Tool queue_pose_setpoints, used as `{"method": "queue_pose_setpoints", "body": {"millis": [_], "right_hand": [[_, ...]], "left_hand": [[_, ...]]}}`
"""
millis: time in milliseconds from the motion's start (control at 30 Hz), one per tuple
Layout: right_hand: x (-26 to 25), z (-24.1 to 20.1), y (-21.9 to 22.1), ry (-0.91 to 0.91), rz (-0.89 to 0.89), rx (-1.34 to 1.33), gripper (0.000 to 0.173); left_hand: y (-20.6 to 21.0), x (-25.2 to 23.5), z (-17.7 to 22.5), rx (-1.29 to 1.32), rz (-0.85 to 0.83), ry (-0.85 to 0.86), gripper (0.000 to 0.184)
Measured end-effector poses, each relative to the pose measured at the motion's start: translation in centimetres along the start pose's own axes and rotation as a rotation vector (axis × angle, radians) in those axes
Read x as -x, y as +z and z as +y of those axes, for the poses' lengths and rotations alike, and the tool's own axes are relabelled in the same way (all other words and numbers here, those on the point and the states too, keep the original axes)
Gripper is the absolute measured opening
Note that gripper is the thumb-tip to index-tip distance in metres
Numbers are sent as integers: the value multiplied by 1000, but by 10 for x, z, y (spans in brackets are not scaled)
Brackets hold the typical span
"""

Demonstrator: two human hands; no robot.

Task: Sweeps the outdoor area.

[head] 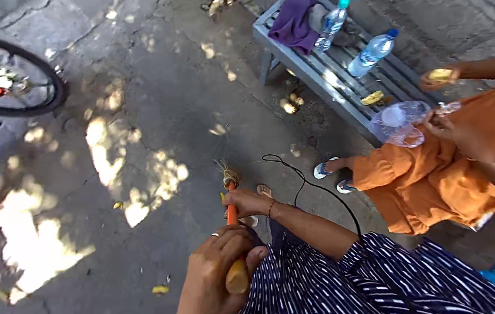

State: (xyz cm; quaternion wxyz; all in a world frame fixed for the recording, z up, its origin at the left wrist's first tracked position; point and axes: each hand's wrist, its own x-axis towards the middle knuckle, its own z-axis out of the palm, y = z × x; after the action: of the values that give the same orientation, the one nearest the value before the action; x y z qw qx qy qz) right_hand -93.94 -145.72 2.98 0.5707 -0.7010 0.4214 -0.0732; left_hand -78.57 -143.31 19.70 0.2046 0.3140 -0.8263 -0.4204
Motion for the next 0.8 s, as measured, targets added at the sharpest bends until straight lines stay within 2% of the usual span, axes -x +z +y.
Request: {"method": "queue_pose_setpoints", "body": {"millis": [67, 167, 267, 333, 433, 500, 600, 700, 800], "right_hand": [[-15, -29, 7, -87, -48, 32, 21], [-26, -80, 7, -128, -44, 116, 19], [-40, -103, 2, -51, -56, 221, 20], [-59, -92, 7, 69, -121, 298, 23], [-94, -49, 33, 248, -288, 403, 30], [-116, -34, 59, 283, -397, 433, 30], [-151, -69, 102, 189, -481, 376, 29], [-193, -124, 149, -53, -545, 300, 25], [-236, -148, 189, -300, -564, 210, 23]], "left_hand": [[-23, 18, 5, 46, 25, 31, 41], [-72, 49, 10, 254, 89, 82, 37], [-91, 79, -10, 392, 293, 99, 34], [-82, 97, -43, 423, 419, 36, 33], [-48, 132, -103, 523, 427, -99, 31], [-35, 160, -126, 563, 431, -173, 31], [-63, 209, -124, 492, 497, -230, 28], [-114, 250, -94, 267, 541, -333, 29], [-126, 261, -78, -27, 531, -419, 37]]}}
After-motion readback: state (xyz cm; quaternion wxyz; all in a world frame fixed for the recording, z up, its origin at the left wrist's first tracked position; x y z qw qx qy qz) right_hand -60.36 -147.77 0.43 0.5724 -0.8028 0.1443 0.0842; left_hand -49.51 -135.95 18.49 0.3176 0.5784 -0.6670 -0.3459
